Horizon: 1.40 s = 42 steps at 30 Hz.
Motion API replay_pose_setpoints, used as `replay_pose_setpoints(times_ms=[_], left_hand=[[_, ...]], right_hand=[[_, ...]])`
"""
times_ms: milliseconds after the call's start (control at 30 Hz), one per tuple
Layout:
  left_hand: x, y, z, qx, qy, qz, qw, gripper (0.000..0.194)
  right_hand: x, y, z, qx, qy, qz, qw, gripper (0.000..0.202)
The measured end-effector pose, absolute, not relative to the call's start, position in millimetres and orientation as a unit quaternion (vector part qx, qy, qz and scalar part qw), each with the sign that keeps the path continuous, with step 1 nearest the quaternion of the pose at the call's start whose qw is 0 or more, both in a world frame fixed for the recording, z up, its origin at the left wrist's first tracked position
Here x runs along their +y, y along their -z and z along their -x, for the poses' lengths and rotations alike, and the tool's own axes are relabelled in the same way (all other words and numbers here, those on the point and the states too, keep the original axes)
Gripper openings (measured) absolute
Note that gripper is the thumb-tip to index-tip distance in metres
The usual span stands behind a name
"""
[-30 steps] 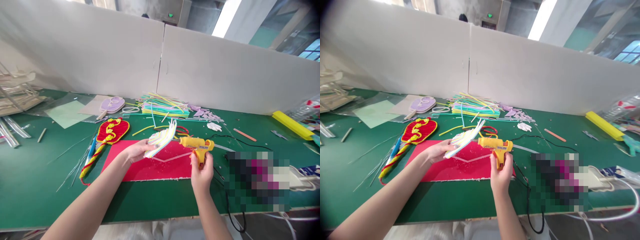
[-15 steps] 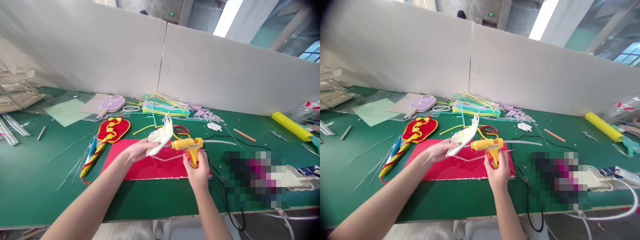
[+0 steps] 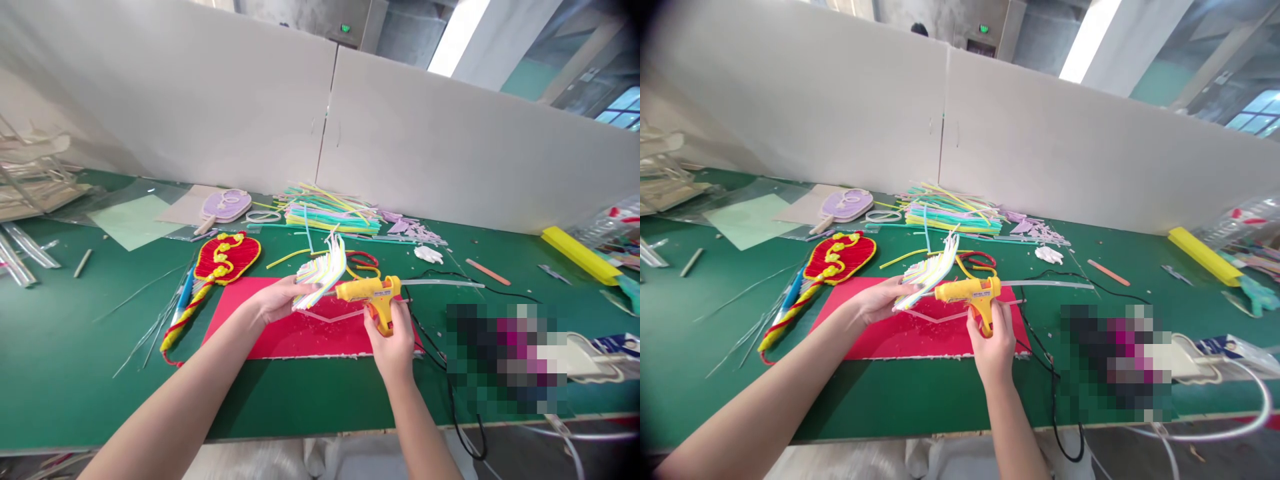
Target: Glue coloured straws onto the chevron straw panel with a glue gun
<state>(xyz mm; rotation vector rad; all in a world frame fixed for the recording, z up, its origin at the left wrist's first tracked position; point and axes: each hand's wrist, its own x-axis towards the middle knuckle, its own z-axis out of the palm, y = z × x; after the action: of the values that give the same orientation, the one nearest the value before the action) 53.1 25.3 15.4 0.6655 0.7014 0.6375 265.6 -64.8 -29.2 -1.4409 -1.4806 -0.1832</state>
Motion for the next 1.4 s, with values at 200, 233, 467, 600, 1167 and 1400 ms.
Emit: replay_pose_setpoints(times_ms=[200, 233, 467, 600, 1167, 1400], left_hand=[[25.7, -14.3, -52.6, 0.332, -0.294, -0.323, 0.836, 0.036], [25.7, -14.6, -52.7, 0.333, -0.295, -0.324, 0.835, 0.036], [24.9, -15.3, -53.0, 0.323, -0.294, -0.340, 0.833, 0.032], [24.4, -15.5, -52.9, 0.313, -0.291, -0.354, 0.832, 0.032], [25.5, -13.7, -52.0, 0.315, -0.287, -0.350, 0.834, 0.033], [25.2, -15.0, -51.2, 0.313, -0.290, -0.328, 0.843, 0.037]], right_hand=[[-65.3, 31.1, -266.9, -0.616, 0.065, 0.596, 0.510, 0.026], [-65.4, 31.4, -266.9, -0.615, 0.068, 0.597, 0.511, 0.026], [-65.9, 30.8, -267.0, -0.618, 0.076, 0.589, 0.516, 0.024], [-65.1, 30.7, -268.0, -0.623, 0.082, 0.581, 0.518, 0.023], [-65.5, 29.0, -270.3, -0.615, 0.112, 0.588, 0.513, 0.020], [-65.2, 31.5, -272.5, -0.607, 0.130, 0.587, 0.520, 0.021]])
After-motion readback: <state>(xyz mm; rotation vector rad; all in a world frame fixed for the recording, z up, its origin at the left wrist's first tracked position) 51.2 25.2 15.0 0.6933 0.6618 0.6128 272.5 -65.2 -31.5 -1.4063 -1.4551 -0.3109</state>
